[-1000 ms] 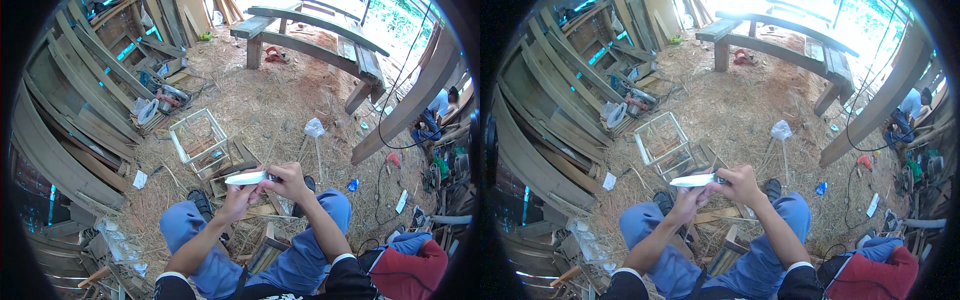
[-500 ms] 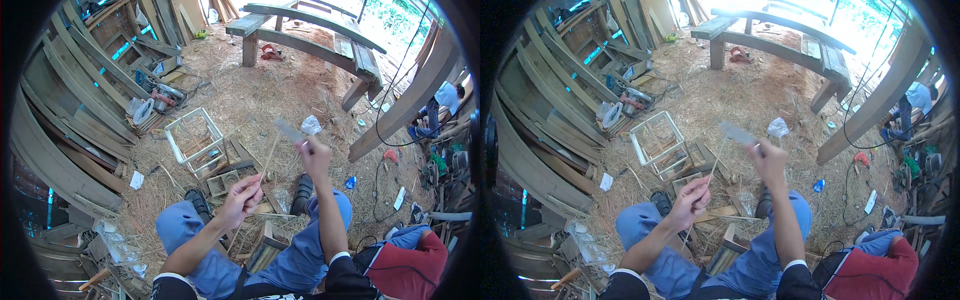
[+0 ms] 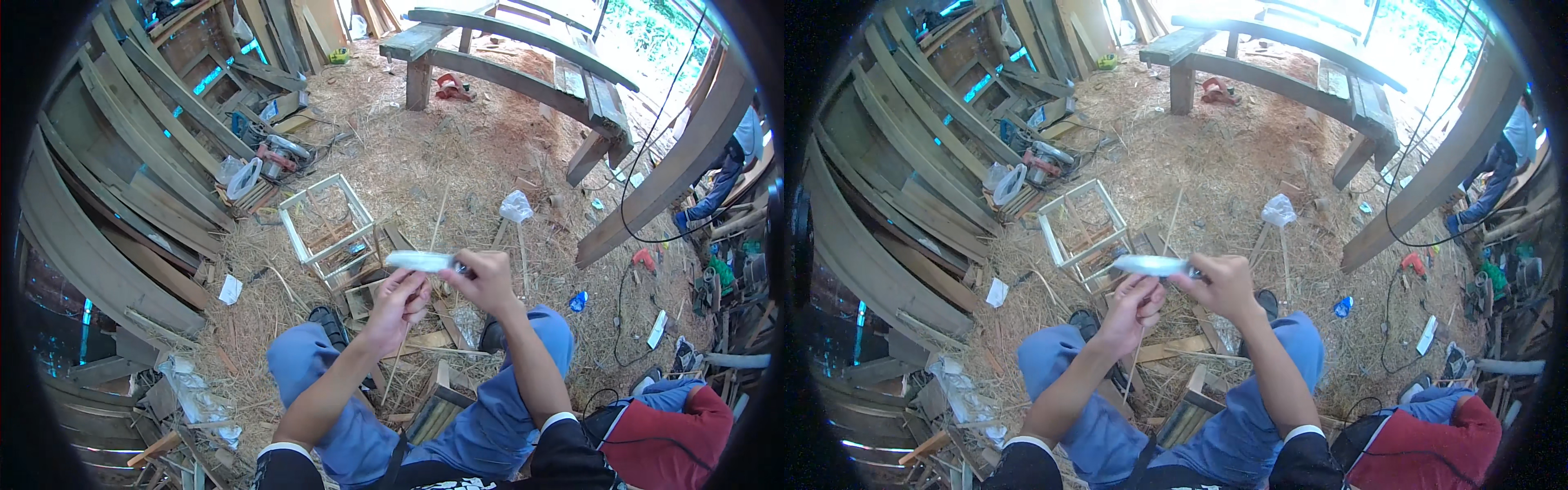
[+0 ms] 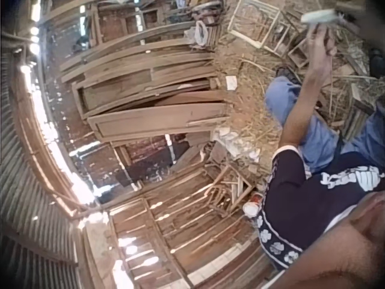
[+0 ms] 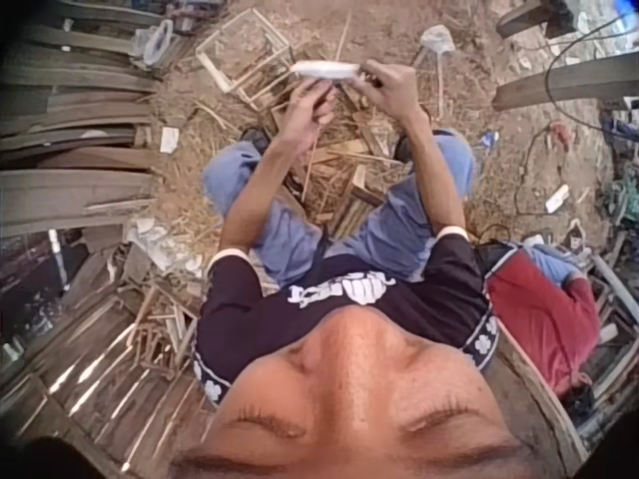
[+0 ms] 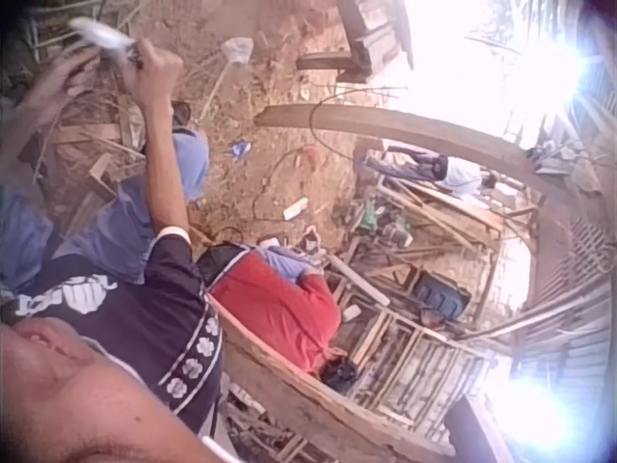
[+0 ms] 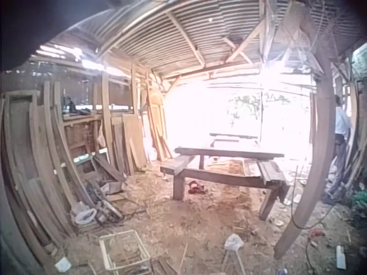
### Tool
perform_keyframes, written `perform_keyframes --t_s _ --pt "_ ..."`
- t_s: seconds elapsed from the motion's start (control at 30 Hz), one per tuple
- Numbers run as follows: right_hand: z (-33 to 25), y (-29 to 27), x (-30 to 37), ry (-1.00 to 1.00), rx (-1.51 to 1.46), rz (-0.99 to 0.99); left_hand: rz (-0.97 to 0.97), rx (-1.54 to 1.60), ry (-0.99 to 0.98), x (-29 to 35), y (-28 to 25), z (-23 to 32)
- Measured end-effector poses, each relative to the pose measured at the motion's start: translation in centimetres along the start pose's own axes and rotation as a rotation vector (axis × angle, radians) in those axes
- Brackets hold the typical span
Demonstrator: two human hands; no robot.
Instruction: The person shaves a thin strip of bamboo using a small knife, repeatedly sliding the blade along the length of the wood.
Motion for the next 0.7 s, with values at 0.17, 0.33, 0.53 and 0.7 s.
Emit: perform_keyframes --t_s 0.17,0.33,0.53,0.7 --pt "0.0 0.1 -0.6 -0.092 -0.095 -0.047 -0.079 -0.096 0.012 0.1 0.1 -0.9" --pt "0.4 -0.8 -0.5 -0.195 -0.006 -0.001 -0.110 -0.182 0.026 0.4 0.2 -1.4" --pt "4.1 -1.6 0.8 0.112 0.076 0.161 -0.146 -0.168 -0.029 1.1 -0.2 -1.0" --pt "8.1 -5.3 -0.4 0.591 0.324 0.223 -0.154 -0.304 -0.030 2.5 -0.1 -1.4"
Point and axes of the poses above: each hand's wrist, its own x-axis away from the middle knuckle, its own y-axis out of the palm, z = x × y, the point moved 1 cm from there along -x, towards the middle knuckle, and after that the axes turned 11 degrees about x, right-handed, at the moved point
